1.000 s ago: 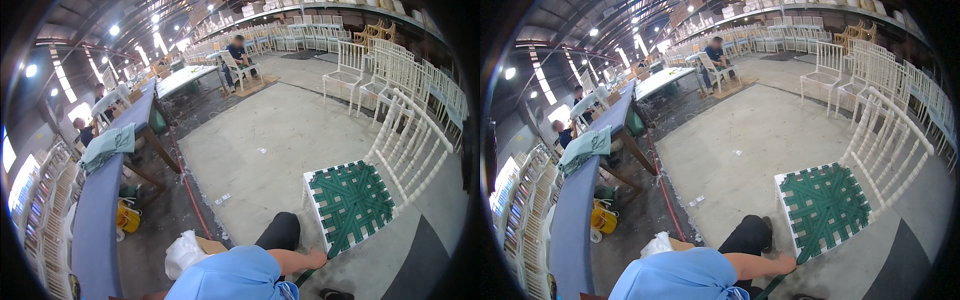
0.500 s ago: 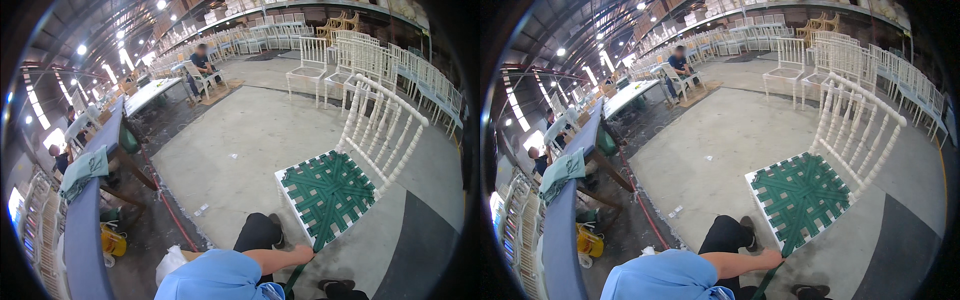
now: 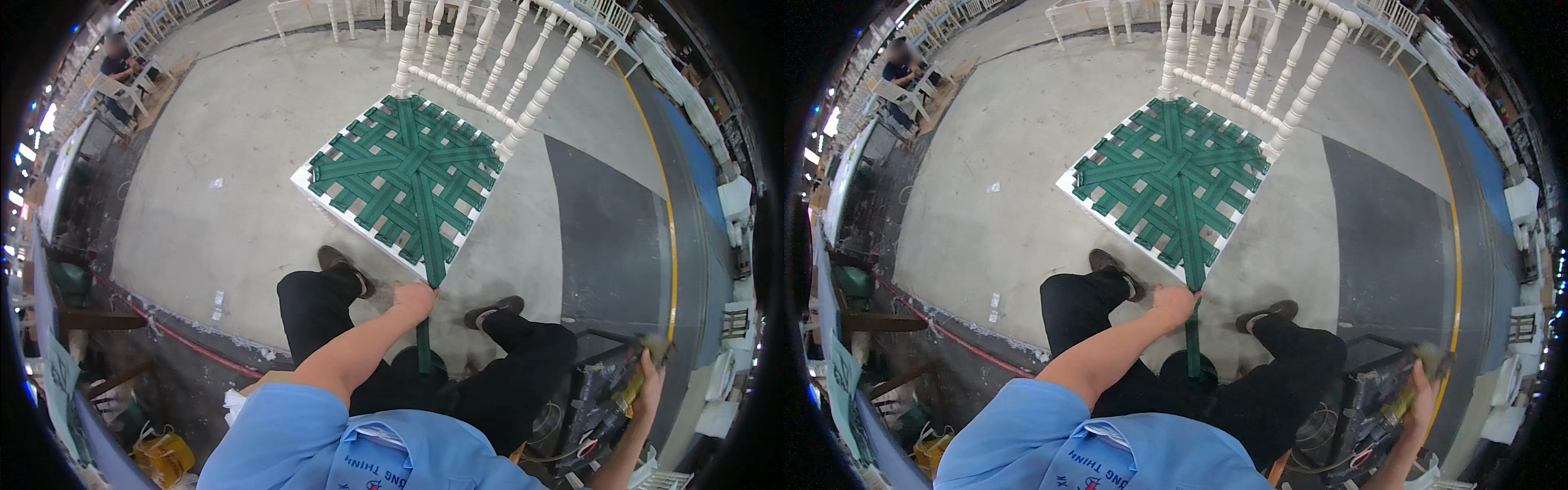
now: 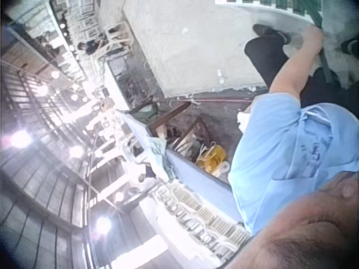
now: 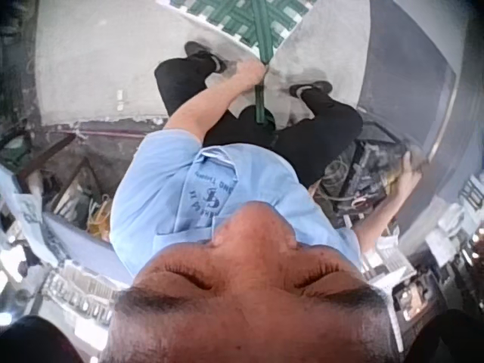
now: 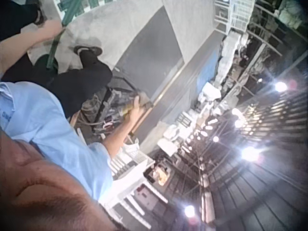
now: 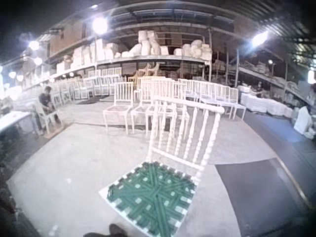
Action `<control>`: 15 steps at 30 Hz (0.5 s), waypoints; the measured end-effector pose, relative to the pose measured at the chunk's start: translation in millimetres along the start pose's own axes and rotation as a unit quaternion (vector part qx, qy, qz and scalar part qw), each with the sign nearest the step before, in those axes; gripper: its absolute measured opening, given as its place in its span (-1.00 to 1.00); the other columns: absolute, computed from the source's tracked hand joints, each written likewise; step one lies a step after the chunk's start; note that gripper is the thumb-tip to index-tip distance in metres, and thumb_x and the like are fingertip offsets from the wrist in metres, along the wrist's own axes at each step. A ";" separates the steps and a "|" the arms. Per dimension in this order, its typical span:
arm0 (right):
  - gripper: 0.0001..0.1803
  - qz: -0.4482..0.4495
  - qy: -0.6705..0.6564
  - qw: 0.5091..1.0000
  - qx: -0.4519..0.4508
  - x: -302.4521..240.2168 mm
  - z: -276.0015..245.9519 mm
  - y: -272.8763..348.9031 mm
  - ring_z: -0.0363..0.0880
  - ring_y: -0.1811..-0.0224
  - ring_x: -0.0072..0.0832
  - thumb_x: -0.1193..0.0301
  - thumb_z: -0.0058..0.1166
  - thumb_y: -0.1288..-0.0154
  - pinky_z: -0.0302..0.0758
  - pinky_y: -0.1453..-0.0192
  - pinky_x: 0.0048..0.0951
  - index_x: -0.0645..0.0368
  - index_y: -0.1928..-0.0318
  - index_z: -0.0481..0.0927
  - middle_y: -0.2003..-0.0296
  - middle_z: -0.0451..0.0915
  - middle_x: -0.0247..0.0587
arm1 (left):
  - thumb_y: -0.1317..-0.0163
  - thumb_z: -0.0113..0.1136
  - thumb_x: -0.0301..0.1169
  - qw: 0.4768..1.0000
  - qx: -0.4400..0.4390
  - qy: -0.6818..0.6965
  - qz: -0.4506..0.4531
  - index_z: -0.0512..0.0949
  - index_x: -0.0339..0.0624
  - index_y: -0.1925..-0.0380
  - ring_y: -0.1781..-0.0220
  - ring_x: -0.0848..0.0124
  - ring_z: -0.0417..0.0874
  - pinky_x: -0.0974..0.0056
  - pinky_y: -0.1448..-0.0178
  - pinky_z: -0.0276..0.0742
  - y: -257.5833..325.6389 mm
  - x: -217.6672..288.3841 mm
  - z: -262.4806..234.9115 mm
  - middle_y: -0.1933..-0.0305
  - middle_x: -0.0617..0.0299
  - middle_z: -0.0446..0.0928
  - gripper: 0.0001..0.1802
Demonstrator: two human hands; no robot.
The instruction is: The person weaves green plastic webbing into the seat of a white wooden chair, using a staple gun to secure the webbing. They then place a white foam pad over the woven seat and staple it in place.
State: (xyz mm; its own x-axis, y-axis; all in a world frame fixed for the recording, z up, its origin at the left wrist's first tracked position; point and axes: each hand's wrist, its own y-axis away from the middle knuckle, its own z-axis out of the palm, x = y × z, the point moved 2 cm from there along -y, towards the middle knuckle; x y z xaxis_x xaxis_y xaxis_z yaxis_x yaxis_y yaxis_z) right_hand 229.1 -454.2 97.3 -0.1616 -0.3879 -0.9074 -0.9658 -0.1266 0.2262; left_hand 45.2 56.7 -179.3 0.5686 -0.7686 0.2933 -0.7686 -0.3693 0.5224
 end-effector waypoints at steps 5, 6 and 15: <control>-0.66 0.098 0.033 0.987 -0.122 -42.7 206.7 -11.1 0.49 0.55 -0.62 0.09 0.42 -0.42 0.42 0.48 -0.45 0.08 0.10 0.68 0.48 0.54 -0.48 | -0.67 -0.17 0.09 0.999 -0.026 0.003 0.038 0.78 -0.13 0.01 -0.13 0.09 0.82 -0.39 -0.53 0.28 6.5 -3.7 -8.3 -0.07 0.05 0.80 -0.37; -0.70 0.080 0.023 0.983 -0.165 -41.1 254.0 -14.3 0.50 0.53 -0.61 0.14 0.40 -0.45 0.43 0.47 -0.45 0.09 0.07 0.69 0.46 0.56 -0.45 | -0.68 -0.17 0.08 0.999 -0.016 0.001 0.045 0.77 -0.12 0.00 -0.14 0.10 0.81 -0.39 -0.54 0.27 6.1 -4.1 -9.8 -0.08 0.06 0.80 -0.38; -0.61 0.093 0.089 0.937 -0.325 -47.7 457.4 -22.2 0.56 0.52 -0.51 0.19 0.30 -0.53 0.51 0.48 -0.40 0.28 -0.05 0.61 0.26 0.68 -0.25 | -0.67 -0.16 0.09 0.998 -0.028 0.020 0.055 0.77 -0.07 -0.08 -0.18 0.14 0.81 -0.37 -0.60 0.18 -3.0 -10.5 -4.1 -0.11 0.12 0.80 -0.40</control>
State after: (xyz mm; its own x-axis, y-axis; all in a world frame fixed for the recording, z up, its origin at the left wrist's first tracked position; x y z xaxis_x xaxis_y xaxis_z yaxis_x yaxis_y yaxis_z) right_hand 165.6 -15.3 -26.4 -0.2229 -0.5979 -0.7700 -0.5878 -0.5477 0.5954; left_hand 42.7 68.0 -180.7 0.4940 -0.7812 0.3816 -0.8100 -0.2539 0.5287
